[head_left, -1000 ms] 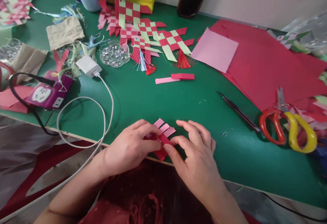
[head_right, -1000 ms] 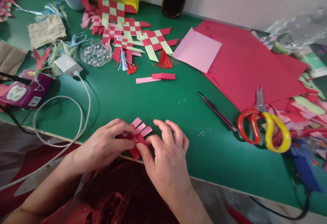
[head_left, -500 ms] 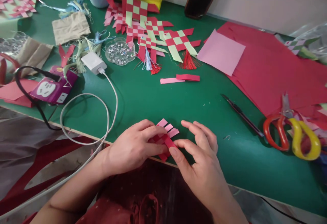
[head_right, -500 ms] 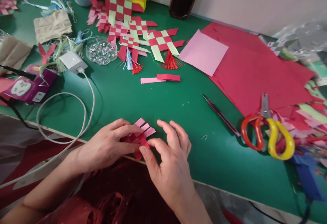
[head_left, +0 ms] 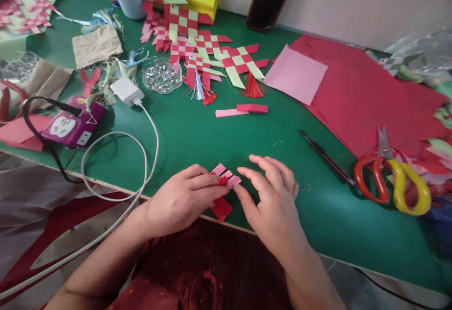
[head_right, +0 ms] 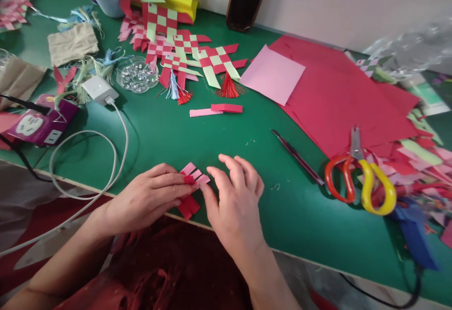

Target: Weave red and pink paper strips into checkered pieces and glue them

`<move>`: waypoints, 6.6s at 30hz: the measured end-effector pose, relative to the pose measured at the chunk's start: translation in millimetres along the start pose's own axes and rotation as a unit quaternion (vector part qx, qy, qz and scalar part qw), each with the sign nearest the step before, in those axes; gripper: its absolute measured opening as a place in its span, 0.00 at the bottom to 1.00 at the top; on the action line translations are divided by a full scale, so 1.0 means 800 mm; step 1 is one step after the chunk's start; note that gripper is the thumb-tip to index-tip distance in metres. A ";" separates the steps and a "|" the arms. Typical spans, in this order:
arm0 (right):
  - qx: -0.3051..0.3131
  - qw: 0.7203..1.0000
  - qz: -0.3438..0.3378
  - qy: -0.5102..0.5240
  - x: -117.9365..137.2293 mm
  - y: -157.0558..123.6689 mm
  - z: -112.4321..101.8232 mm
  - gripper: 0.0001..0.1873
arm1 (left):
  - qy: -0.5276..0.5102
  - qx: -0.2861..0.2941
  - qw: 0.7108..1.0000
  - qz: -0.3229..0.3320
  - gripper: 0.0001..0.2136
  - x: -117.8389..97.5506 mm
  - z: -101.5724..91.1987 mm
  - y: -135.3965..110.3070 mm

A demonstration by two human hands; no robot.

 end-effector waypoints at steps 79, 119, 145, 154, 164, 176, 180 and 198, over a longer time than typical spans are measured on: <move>-0.007 0.993 -0.037 0.108 0.016 -0.018 -0.003 0.03 | -0.065 0.007 0.996 -0.062 0.10 0.003 -0.004 0.001; -0.005 0.990 -0.048 0.132 0.021 -0.010 -0.007 0.04 | -0.075 0.028 0.995 -0.052 0.08 0.003 0.000 -0.001; 0.020 0.986 -0.015 0.162 0.018 -0.012 -0.001 0.03 | -0.046 -0.007 0.995 -0.085 0.19 0.004 -0.002 -0.005; 0.029 0.983 -0.054 0.174 0.026 -0.010 0.000 0.03 | -0.052 0.006 0.996 -0.068 0.21 0.004 0.000 -0.002; 0.019 0.994 -0.021 0.106 0.024 -0.006 0.002 0.05 | -0.071 0.030 0.995 -0.066 0.20 0.005 0.002 -0.003; 0.027 0.990 -0.034 0.135 0.026 -0.007 0.002 0.04 | -0.074 0.025 0.995 -0.062 0.12 0.002 -0.001 -0.002; 0.020 0.994 -0.007 0.112 0.025 -0.005 0.005 0.06 | -0.085 0.027 0.993 -0.074 0.09 0.003 -0.002 -0.002; 0.056 0.996 0.034 0.057 0.017 0.007 0.012 0.08 | -0.041 0.016 0.995 -0.089 0.15 0.003 -0.005 0.000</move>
Point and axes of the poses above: each hand's wrist, its own y-axis towards the middle knuckle, its own z-axis out of the palm, x = y × z, the point moved 4 cm from there along y, towards the middle knuckle, and after that the axes turned 14 degrees about y, right-handed, at the moved point
